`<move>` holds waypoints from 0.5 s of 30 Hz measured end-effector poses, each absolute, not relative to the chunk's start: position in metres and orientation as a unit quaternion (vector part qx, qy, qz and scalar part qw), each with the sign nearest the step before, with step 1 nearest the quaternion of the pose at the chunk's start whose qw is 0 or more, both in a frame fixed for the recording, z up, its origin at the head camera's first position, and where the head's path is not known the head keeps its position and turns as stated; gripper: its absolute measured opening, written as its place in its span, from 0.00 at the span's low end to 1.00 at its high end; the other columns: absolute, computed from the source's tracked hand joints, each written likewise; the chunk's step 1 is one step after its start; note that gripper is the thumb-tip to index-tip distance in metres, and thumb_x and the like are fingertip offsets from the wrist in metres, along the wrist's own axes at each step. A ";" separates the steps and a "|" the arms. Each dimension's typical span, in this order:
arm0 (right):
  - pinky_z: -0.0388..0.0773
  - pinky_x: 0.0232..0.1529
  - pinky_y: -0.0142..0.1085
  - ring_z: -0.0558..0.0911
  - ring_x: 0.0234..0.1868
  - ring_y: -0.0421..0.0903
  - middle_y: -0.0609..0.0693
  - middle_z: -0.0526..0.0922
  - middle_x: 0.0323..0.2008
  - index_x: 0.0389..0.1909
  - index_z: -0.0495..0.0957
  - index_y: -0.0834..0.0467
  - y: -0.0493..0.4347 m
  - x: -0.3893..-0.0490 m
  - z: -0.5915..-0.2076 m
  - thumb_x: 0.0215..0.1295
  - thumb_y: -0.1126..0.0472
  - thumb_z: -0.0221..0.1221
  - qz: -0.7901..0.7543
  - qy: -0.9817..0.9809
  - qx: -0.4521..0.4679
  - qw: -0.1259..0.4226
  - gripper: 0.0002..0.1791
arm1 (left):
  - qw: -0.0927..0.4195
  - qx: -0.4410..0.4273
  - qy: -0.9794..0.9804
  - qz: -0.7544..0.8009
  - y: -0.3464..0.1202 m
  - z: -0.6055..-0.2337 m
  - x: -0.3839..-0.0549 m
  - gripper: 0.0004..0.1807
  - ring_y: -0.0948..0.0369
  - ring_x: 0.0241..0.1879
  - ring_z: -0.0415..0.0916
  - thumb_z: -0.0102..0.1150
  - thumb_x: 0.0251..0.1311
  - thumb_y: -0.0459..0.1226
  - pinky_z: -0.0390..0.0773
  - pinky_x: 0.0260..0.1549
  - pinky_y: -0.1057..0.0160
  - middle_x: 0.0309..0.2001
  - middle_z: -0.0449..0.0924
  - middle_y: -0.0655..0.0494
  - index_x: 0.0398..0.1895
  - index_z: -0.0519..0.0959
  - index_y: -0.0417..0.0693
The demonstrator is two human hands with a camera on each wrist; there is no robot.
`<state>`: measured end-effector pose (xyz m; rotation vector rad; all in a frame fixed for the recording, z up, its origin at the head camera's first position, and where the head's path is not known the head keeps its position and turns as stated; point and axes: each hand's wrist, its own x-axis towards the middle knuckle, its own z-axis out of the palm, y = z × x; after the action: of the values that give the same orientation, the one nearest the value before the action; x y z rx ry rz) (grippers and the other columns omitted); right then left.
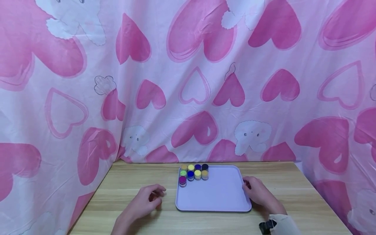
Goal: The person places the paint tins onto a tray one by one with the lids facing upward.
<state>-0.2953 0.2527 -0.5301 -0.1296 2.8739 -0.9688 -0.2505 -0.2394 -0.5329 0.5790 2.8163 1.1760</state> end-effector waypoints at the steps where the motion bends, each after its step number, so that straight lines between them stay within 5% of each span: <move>1: 0.88 0.47 0.43 0.80 0.42 0.45 0.53 0.86 0.45 0.71 0.75 0.71 0.253 -0.295 -0.530 0.78 0.66 0.60 -0.318 0.946 -0.043 0.053 0.25 | 0.032 0.185 0.907 0.377 -0.241 -0.532 -0.250 0.17 0.66 0.41 0.80 0.65 0.67 0.34 0.83 0.43 0.69 0.46 0.88 0.62 0.58 0.85 0.53; 6: 0.89 0.48 0.44 0.80 0.42 0.45 0.54 0.87 0.46 0.71 0.74 0.72 0.252 -0.297 -0.530 0.78 0.66 0.60 -0.317 0.946 -0.044 0.056 0.25 | 0.058 0.185 0.912 0.362 -0.247 -0.531 -0.249 0.22 0.63 0.46 0.78 0.68 0.61 0.34 0.81 0.47 0.68 0.50 0.87 0.64 0.59 0.85 0.57; 15: 0.88 0.45 0.42 0.80 0.42 0.45 0.52 0.85 0.43 0.71 0.74 0.72 0.253 -0.297 -0.530 0.78 0.66 0.60 -0.321 0.944 -0.042 0.061 0.25 | 0.012 0.203 0.910 0.361 -0.248 -0.536 -0.249 0.23 0.67 0.44 0.78 0.75 0.54 0.31 0.81 0.46 0.67 0.47 0.85 0.67 0.55 0.87 0.55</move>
<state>-0.2969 0.2528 -0.5301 -0.1281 2.8552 -0.9717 -0.2494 -0.2477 -0.5363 0.6325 2.8365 1.1262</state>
